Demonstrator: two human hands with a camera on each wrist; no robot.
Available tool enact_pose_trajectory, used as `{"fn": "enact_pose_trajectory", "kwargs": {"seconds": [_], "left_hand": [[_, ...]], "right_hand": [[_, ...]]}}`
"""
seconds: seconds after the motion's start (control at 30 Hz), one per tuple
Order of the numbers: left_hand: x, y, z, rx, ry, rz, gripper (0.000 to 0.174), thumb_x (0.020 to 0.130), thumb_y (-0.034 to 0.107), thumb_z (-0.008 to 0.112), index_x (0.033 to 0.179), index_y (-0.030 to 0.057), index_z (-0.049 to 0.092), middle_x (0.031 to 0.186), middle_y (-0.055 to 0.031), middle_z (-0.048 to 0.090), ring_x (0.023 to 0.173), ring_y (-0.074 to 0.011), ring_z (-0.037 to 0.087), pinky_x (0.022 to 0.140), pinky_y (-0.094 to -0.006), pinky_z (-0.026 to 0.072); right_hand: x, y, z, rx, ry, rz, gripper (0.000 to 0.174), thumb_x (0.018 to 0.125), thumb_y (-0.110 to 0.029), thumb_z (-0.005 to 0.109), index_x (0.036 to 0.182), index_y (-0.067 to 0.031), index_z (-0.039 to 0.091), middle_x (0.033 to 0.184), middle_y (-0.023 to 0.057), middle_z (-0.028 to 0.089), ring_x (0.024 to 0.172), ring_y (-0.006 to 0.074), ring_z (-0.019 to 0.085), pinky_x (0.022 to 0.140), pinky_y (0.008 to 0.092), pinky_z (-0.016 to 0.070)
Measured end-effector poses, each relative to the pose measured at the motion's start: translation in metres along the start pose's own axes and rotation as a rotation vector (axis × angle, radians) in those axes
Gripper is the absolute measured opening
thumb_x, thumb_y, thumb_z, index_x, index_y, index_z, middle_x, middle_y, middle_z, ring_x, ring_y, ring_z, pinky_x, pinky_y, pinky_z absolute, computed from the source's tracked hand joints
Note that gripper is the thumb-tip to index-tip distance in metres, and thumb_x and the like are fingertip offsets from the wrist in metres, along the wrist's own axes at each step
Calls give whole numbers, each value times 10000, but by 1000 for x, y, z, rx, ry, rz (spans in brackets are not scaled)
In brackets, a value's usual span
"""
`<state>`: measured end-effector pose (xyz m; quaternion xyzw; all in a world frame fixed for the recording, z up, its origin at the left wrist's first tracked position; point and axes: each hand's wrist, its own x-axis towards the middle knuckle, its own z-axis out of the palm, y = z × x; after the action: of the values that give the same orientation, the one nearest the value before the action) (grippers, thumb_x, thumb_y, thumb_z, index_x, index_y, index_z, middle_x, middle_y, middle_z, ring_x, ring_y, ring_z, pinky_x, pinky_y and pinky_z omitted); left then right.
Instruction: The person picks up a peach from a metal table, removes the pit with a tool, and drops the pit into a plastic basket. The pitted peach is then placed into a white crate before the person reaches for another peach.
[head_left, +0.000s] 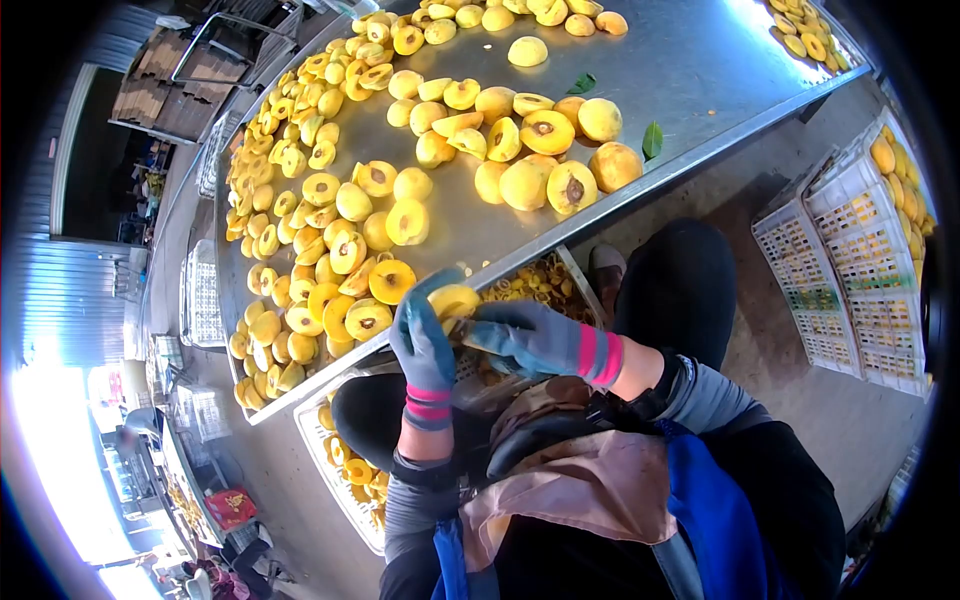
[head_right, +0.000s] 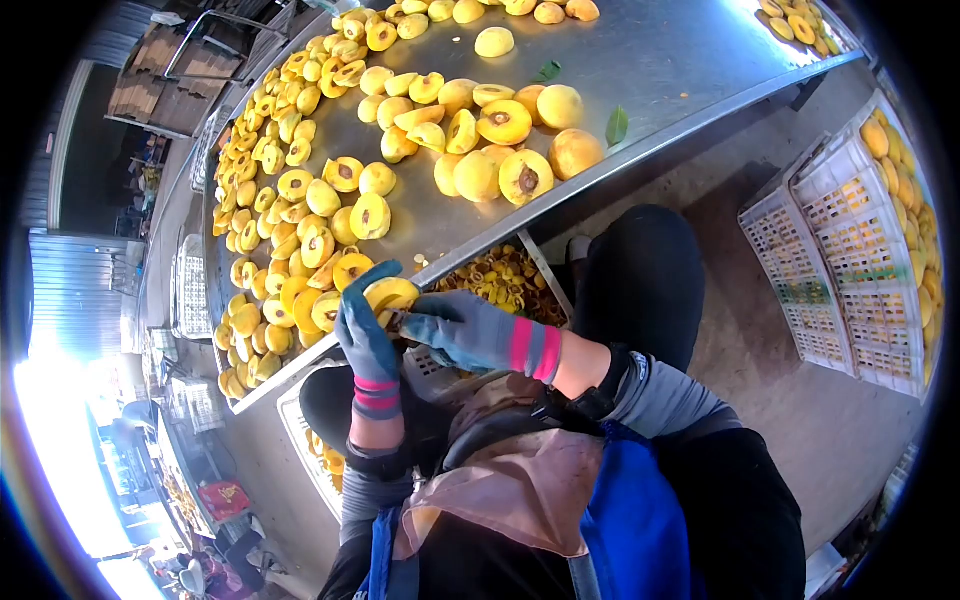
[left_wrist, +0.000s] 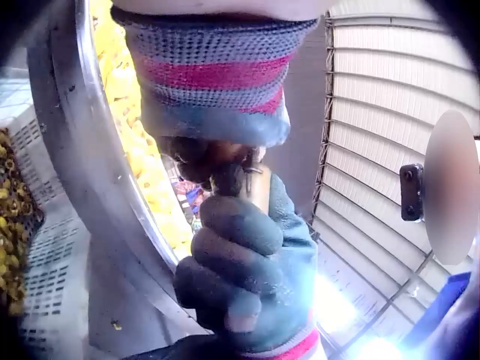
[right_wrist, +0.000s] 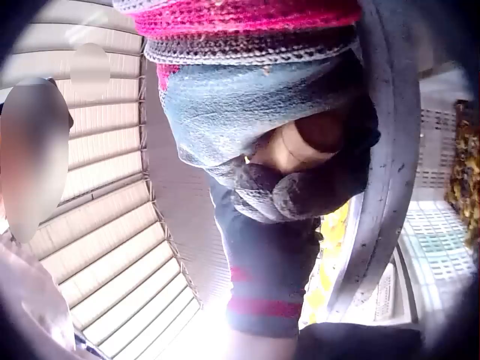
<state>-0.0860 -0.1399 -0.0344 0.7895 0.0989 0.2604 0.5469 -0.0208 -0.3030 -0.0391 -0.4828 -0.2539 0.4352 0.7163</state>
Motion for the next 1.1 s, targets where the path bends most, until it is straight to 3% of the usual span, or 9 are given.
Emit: {"fn": "enact_pose_trajectory", "kwargs": {"seconds": [0.13, 0.2, 0.3, 0.43, 0.67, 0.8, 1.0, 1.03, 1.1], "left_hand": [[-2, 1, -13, -398, 172, -395, 679, 997, 591, 385, 1224, -22, 570, 953, -129, 680, 686, -200, 632, 614, -273, 518], [-3, 23, -26, -651, 181, -565, 676, 987, 615, 381, 1219, 10, 572, 868, -115, 672, 529, -167, 571, 454, -222, 443], [-19, 54, -67, -621, 200, -604, 599, 1000, 579, 402, 1221, 54, 589, 897, -55, 654, 674, -146, 624, 508, -236, 497], [-69, 63, -177, -194, 344, -473, 565, 1019, 525, 394, 1219, 32, 586, 866, -76, 649, 621, -148, 608, 482, -233, 476], [-216, 11, -292, -506, 759, -746, 585, 992, 555, 439, 1240, 45, 583, 966, -101, 659, 834, -181, 646, 605, -260, 552], [-320, -54, -325, -9, 742, -969, 423, 998, 400, 519, 1254, 74, 596, 1054, -89, 657, 802, -201, 667, 520, -297, 548], [-409, -85, -286, 345, 460, -1333, 413, 946, 366, 629, 1227, 65, 644, 1068, -97, 677, 963, -219, 664, 841, -330, 527], [-464, -126, -289, 835, 267, -947, 408, 893, 315, 692, 1214, 66, 657, 1023, -144, 691, 1023, -307, 639, 936, -392, 489], [-467, -111, -275, 711, 218, -1018, 419, 813, 276, 749, 1170, 70, 675, 1045, -197, 677, 1102, -391, 579, 1003, -449, 441]], "right_hand": [[-13, -20, -11, 264, -56, 179, 346, 1002, -361, 533, 1144, -63, 637, 644, 26, 545, 568, 100, 548, 530, 260, 430], [-4, -8, -10, -161, 35, 209, 335, 986, -345, 537, 1127, -60, 641, 662, 56, 584, 593, 164, 595, 567, 311, 476], [-1, 44, -12, -1330, 205, -168, 310, 926, -295, 549, 1085, -49, 649, 776, 136, 686, 743, 317, 685, 704, 435, 536], [15, 63, -30, -1460, -90, 420, 345, 868, -265, 557, 1137, -63, 631, 1070, 206, 692, 998, 356, 672, 846, 464, 520], [29, 59, -5, -1659, -151, 575, 513, 857, -327, 608, 1287, -60, 522, 1132, 204, 678, 1069, 351, 647, 928, 439, 490], [28, 65, -8, -1614, -208, 557, 468, 861, -296, 596, 1259, -54, 556, 1206, 249, 630, 1126, 371, 611, 953, 444, 474], [22, 77, -12, -1559, -124, 464, 464, 855, -280, 597, 1261, -60, 556, 1178, 247, 638, 1114, 382, 610, 953, 462, 469], [24, 71, -3, -1556, -124, 471, 457, 855, -281, 595, 1254, -61, 559, 1176, 247, 638, 1113, 382, 610, 953, 463, 469], [28, 90, -5, -1561, -217, 509, 427, 858, -293, 587, 1221, -68, 571, 1170, 245, 641, 1106, 383, 613, 945, 466, 473]]}}
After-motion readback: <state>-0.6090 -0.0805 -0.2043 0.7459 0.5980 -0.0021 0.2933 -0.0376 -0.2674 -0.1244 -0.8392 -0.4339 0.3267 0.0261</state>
